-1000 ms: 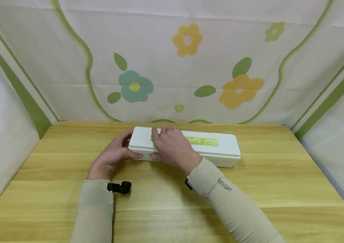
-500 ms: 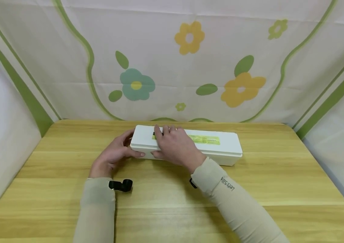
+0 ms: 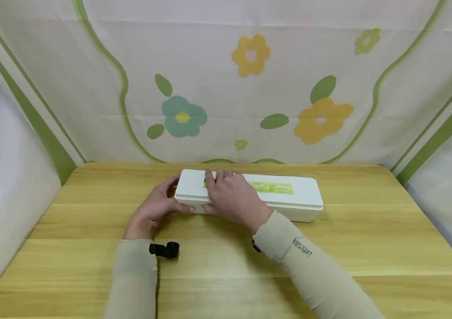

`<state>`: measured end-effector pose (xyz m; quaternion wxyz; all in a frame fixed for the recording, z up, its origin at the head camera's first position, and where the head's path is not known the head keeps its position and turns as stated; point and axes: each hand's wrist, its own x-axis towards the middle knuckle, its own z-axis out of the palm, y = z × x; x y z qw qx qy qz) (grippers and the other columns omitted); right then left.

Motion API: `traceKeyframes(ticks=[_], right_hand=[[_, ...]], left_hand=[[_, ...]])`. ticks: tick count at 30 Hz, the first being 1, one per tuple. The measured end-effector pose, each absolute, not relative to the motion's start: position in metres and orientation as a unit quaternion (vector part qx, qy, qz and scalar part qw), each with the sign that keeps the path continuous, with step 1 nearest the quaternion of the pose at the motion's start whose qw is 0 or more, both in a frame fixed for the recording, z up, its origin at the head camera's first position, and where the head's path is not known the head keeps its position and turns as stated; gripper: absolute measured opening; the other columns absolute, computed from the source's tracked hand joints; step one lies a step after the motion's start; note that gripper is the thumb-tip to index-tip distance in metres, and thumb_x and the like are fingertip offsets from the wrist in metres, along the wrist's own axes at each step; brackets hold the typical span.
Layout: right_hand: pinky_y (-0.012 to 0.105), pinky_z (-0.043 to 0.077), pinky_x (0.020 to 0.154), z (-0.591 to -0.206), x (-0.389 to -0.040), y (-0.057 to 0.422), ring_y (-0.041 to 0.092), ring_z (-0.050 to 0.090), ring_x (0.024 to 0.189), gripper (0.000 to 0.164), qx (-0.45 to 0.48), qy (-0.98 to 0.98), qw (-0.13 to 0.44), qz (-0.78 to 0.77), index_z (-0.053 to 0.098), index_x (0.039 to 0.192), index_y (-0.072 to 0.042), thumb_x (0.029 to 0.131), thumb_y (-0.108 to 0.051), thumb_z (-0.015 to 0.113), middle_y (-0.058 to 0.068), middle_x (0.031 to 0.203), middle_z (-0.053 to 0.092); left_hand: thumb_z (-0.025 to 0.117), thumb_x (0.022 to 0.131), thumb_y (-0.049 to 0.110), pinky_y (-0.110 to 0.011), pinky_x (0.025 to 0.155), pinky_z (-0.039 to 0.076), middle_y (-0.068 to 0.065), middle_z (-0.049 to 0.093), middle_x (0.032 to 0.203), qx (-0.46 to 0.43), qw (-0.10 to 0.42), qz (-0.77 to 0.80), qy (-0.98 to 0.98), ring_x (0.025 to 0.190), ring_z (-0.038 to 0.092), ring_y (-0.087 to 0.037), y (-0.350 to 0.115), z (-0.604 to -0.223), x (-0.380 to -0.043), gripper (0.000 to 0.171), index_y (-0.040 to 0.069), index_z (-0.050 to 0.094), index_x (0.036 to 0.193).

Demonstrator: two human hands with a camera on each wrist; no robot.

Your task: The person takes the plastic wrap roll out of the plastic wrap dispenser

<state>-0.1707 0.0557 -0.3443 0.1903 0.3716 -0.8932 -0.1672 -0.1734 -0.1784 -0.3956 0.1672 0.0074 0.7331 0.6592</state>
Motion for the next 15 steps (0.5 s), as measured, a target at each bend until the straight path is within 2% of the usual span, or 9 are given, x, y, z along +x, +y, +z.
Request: traceKeyframes(ticks=[5, 10, 15], right_hand=[[0.033, 0.060, 0.058, -0.3458, -0.1685, 0.0484, 0.024, 0.071, 0.070, 0.079, 0.364, -0.892, 0.214, -0.160, 0.066, 0.137, 0.001, 0.096, -0.066, 0.063, 0.013, 0.095, 0.076], [0.033, 0.057, 0.054, -0.3453, -0.1682, 0.0445, 0.023, 0.069, 0.065, 0.081, 0.357, -0.898, 0.209, -0.153, 0.068, 0.132, 0.000, 0.094, -0.071, 0.063, 0.012, 0.087, 0.075], [0.032, 0.057, 0.055, -0.3451, -0.1707, 0.0453, 0.022, 0.069, 0.065, 0.077, 0.351, -0.901, 0.210, -0.148, 0.069, 0.130, 0.000, 0.091, -0.067, 0.066, 0.010, 0.085, 0.075]], left_hand=[[0.089, 0.075, -0.010, -0.027, 0.091, 0.057, -0.014, 0.045, 0.165, 0.005, 0.159, 0.665, 0.730, 0.130, 0.053, -0.032, -0.1814, -0.3975, -0.1701, 0.110, 0.018, 0.038, 0.168], [0.089, 0.075, -0.009, -0.027, 0.094, 0.056, -0.013, 0.044, 0.166, 0.014, 0.159, 0.663, 0.731, 0.131, 0.052, -0.032, -0.1814, -0.3983, -0.1700, 0.110, 0.017, 0.037, 0.168], [0.089, 0.075, -0.009, -0.028, 0.096, 0.054, -0.012, 0.046, 0.164, 0.025, 0.155, 0.656, 0.738, 0.135, 0.050, -0.033, -0.1799, -0.3977, -0.1733, 0.106, 0.017, 0.041, 0.166]])
